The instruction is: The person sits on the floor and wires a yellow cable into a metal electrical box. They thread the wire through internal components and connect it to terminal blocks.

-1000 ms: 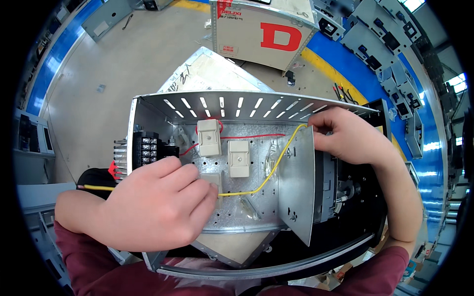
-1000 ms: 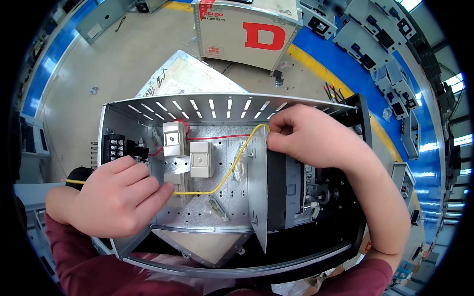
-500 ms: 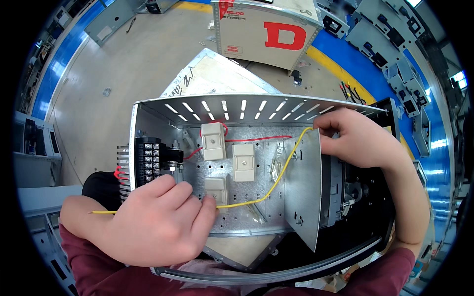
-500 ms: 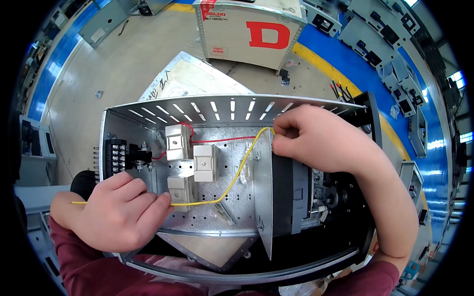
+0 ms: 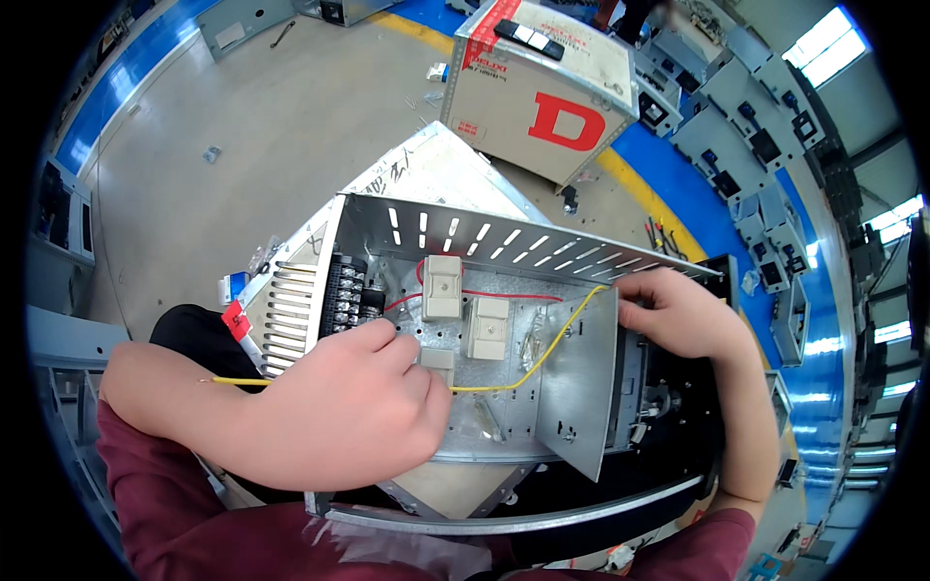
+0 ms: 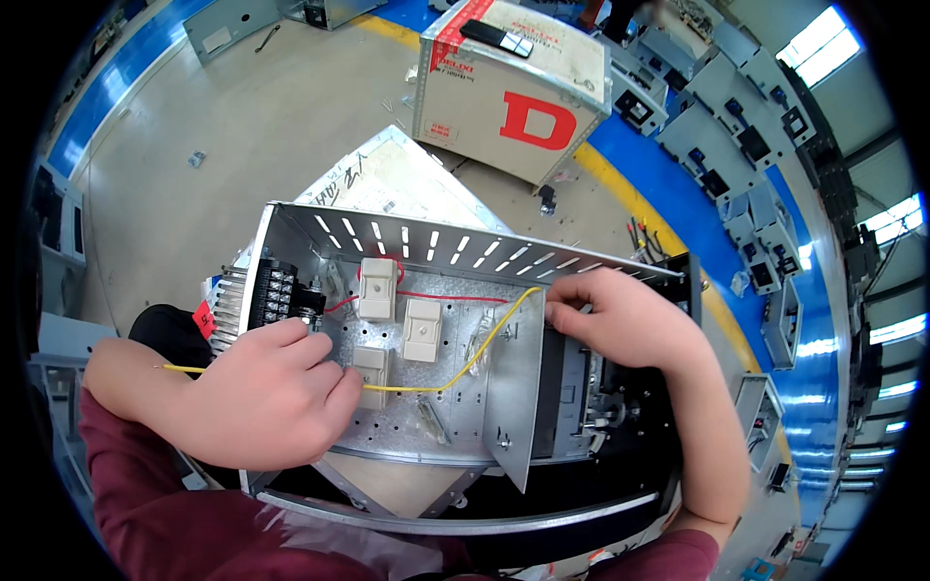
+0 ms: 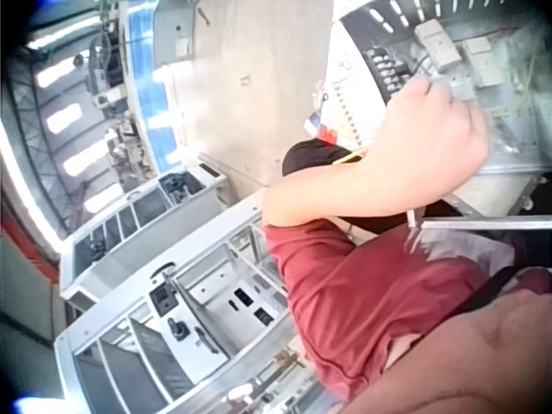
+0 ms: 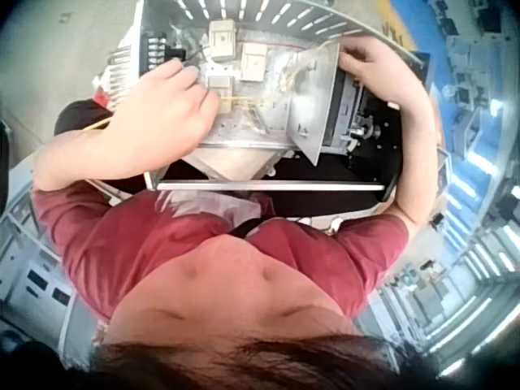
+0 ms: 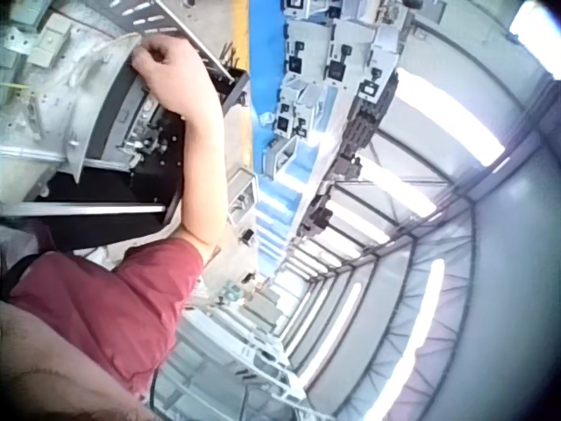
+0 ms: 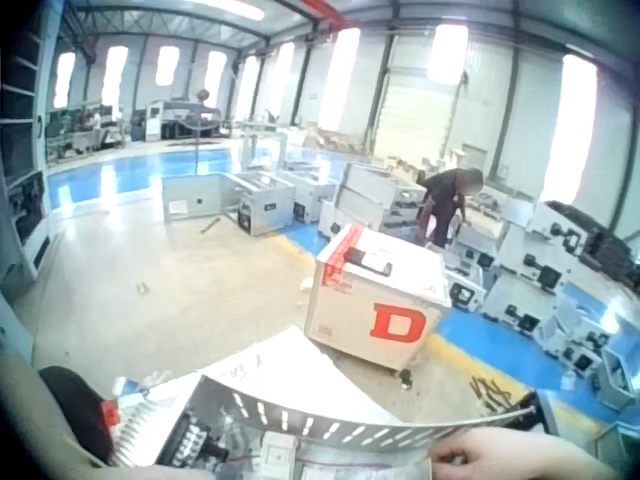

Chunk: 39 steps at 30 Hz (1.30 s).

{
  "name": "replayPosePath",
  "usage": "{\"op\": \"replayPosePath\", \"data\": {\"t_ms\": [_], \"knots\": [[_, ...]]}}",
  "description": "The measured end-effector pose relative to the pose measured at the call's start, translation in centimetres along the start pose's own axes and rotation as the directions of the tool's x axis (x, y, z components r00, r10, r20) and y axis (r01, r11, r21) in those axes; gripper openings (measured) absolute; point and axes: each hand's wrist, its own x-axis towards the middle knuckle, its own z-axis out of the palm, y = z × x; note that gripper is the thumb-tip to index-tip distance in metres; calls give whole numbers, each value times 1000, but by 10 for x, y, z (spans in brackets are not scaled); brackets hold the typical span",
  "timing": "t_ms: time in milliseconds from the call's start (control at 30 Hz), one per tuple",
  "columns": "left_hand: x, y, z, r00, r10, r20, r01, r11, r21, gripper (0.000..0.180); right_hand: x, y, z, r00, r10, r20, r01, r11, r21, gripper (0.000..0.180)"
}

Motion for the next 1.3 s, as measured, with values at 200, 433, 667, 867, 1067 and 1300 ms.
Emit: {"op": "replayPosePath", "data": {"t_ms": [200, 433, 667, 867, 1067, 1300], "knots": [[-2, 0, 0, 1000, 15, -11, -15, 1000, 4, 18, -77, -68, 24, 877, -258, -406, 19, 862, -507, 24], [-1, 0, 0, 1000, 19, -21, -19, 1000, 9, 24, -31, -94, 90, 855, -508, -103, 453, 828, -330, 16], [-3, -1, -2, 1000, 24, 10, -24, 1000, 8, 20, -14, -88, 100, 908, -419, -20, 410, 896, -170, 23], [-2, 1, 0, 1000, 6, 3, -6, 999, 44, 22, -7, -86, 95, 878, -478, 3, 477, 875, -84, 22], [-6, 13, -29, 908, 110, -403, 29, 946, 323, 29, -2, -93, 83, 768, -600, -225, 602, 796, -70, 17], [-16, 22, -54, 999, 10, 52, -5, 996, -85, 47, -35, -109, 42, 505, -670, -544, 637, 715, -290, 14]]}}
